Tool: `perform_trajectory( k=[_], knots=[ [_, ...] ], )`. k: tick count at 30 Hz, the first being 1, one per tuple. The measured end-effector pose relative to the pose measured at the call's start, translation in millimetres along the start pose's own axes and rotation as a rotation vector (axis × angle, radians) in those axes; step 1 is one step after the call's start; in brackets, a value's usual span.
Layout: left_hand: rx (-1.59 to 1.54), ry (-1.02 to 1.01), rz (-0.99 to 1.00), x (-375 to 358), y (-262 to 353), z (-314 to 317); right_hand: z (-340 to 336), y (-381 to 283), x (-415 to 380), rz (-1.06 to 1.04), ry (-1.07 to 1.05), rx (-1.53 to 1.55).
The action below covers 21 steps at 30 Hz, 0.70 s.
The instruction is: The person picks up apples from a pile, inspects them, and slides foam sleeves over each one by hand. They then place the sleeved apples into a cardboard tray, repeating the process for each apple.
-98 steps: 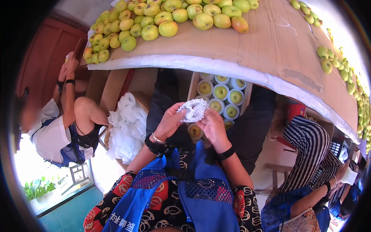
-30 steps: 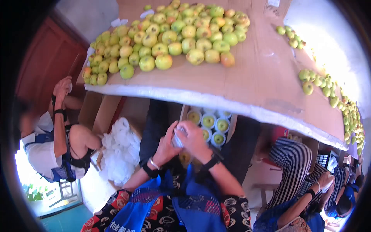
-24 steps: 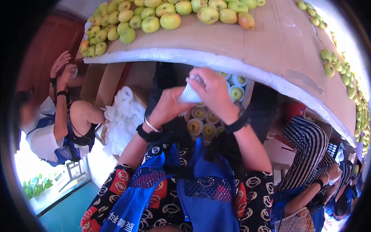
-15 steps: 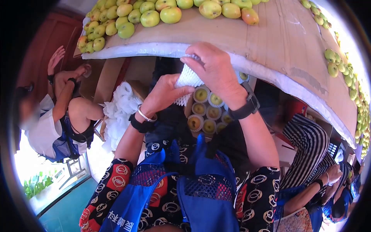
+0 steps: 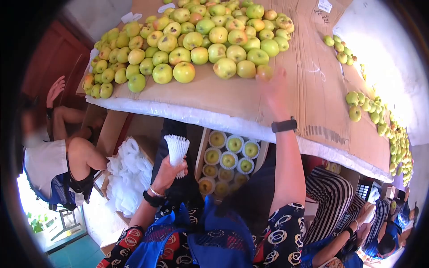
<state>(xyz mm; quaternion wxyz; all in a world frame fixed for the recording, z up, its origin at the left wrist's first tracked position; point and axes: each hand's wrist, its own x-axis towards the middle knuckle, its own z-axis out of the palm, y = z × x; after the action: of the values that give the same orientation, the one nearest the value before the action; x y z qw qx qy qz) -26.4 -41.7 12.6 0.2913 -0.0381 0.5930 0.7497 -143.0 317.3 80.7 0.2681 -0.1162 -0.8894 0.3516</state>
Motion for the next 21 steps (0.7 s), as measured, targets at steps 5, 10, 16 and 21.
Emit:
perform_trajectory(
  k=[5, 10, 16, 21],
  knots=[
    [0.017, -0.026, -0.035, -6, -12, -4, 12, 38, 29, 0.212, -0.089, -0.185],
    [0.098, -0.126, -0.01, -6, -12, 6, 3, 42, 24, 0.283, -0.162, 0.039],
    [0.457, -0.074, 0.234, -5, -6, 21, -40, -27, -63, 0.025, -0.039, 0.658],
    [0.373, -0.152, 0.301, -5, -16, 34, -69, -73, -122, -0.048, -0.019, 0.813]
  ],
)
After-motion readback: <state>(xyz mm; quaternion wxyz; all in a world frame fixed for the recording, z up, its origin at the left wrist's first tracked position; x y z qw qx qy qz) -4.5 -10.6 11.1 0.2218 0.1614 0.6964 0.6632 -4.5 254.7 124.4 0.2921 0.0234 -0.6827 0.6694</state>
